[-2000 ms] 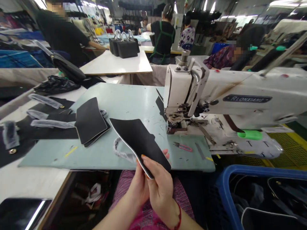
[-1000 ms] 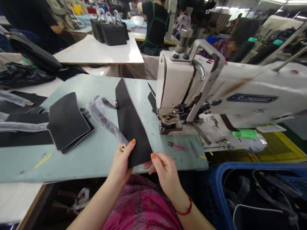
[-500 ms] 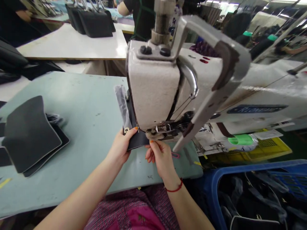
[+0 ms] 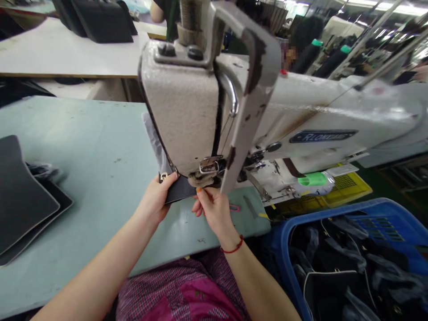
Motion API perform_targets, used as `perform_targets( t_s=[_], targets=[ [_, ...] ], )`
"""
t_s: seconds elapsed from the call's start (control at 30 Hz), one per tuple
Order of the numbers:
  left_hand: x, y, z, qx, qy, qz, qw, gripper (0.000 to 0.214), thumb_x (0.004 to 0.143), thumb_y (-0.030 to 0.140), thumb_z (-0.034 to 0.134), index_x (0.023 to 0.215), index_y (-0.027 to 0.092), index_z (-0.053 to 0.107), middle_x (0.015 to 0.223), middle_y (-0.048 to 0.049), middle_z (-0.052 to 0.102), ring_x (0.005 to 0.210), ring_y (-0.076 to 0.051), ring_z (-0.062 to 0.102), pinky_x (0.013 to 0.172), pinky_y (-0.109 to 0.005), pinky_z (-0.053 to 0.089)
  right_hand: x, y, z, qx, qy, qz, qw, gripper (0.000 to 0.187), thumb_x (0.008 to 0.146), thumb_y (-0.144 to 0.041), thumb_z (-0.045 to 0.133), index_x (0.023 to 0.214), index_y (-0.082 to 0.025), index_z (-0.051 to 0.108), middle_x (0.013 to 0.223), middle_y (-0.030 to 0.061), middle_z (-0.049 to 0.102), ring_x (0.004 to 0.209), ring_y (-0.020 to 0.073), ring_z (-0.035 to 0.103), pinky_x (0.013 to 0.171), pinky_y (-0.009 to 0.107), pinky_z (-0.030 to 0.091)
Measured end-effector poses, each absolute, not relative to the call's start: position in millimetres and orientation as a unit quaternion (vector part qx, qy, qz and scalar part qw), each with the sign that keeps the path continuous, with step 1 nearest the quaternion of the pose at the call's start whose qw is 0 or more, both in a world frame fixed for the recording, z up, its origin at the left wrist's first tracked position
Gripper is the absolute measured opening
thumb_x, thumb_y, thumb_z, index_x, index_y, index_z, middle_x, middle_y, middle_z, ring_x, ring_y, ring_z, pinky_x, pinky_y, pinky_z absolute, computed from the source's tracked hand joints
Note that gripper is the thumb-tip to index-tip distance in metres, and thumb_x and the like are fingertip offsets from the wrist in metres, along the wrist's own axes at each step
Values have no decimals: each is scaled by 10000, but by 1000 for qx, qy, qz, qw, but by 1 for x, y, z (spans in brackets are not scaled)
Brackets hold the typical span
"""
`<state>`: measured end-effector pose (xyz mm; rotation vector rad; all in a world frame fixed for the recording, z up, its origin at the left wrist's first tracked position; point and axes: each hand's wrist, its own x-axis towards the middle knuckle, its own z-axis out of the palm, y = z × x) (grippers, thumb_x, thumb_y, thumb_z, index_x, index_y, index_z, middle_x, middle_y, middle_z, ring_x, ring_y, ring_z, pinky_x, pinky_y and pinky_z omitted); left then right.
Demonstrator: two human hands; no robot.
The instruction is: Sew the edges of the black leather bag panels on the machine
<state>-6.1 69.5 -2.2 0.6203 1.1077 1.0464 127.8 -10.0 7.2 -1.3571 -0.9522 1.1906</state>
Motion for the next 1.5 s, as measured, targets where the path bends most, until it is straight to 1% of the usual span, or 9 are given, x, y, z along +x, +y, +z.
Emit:
perform_targets(
  t_s=[0.1,0.2,0.3,0.47,0.63,0.77,1.17,1.33,1.5],
  targets=[
    [-16,67,-2,246,486,388,744,340,605,313,879,831,135,699,744,-36,732,574,-135,648,503,-199,523,128,-10,7,-579,-422,468,517,409,938,-452,526,650,-172,606,526,-3,633,412,84,551,468,184,425],
    [-27,63,0,217,480,302,795,319,609,270,889,845,121,735,776,-69,744,603,-156,670,542,-235,583,128,-10,8,-589,-431,457,509,383,932,-443,536,666,-175,603,537,-6,638,419,86,559,459,180,419],
    [-36,64,3,235,467,272,808,320,593,223,904,855,120,751,814,-75,751,631,-160,679,579,-255,614,126,-13,9,-592,-419,457,514,377,927,-421,545,649,-172,594,539,0,639,424,85,561,445,173,406],
    [-41,72,10,339,474,257,771,319,614,234,905,882,143,758,835,-53,750,628,-130,665,561,-212,601,121,-19,5,-568,-383,498,532,393,909,-454,581,655,-158,624,597,31,679,456,95,592,422,168,389],
    [-40,71,17,377,475,250,755,313,625,300,902,835,134,741,696,-38,714,560,-106,628,536,-178,560,116,-22,3,-557,-366,504,549,405,915,-470,580,681,-148,656,584,35,677,448,91,583,435,167,400],
    [-39,69,17,382,468,257,755,306,643,305,889,834,121,737,683,-48,706,543,-105,619,528,-181,547,114,-21,3,-564,-361,496,553,446,914,-490,578,631,-150,640,574,36,673,449,90,581,440,169,405],
    [-38,72,12,383,471,300,736,275,610,288,888,791,129,757,714,-103,715,520,-143,612,487,-218,529,104,-16,5,-581,-330,488,562,482,926,-519,550,623,-158,650,596,39,693,467,99,617,465,179,436],
    [-38,75,11,392,476,300,728,283,612,316,888,770,124,753,687,-91,705,539,-142,606,481,-208,514,96,-13,5,-580,-302,488,578,455,934,-494,538,645,-160,651,601,35,699,458,100,624,441,171,410],
    [-39,77,10,390,464,300,737,289,656,318,867,814,107,747,675,-62,706,562,-129,595,519,-199,508,85,-9,2,-587,-271,493,582,465,940,-488,504,638,-165,646,610,35,706,443,99,614,432,177,396]
  ],
)
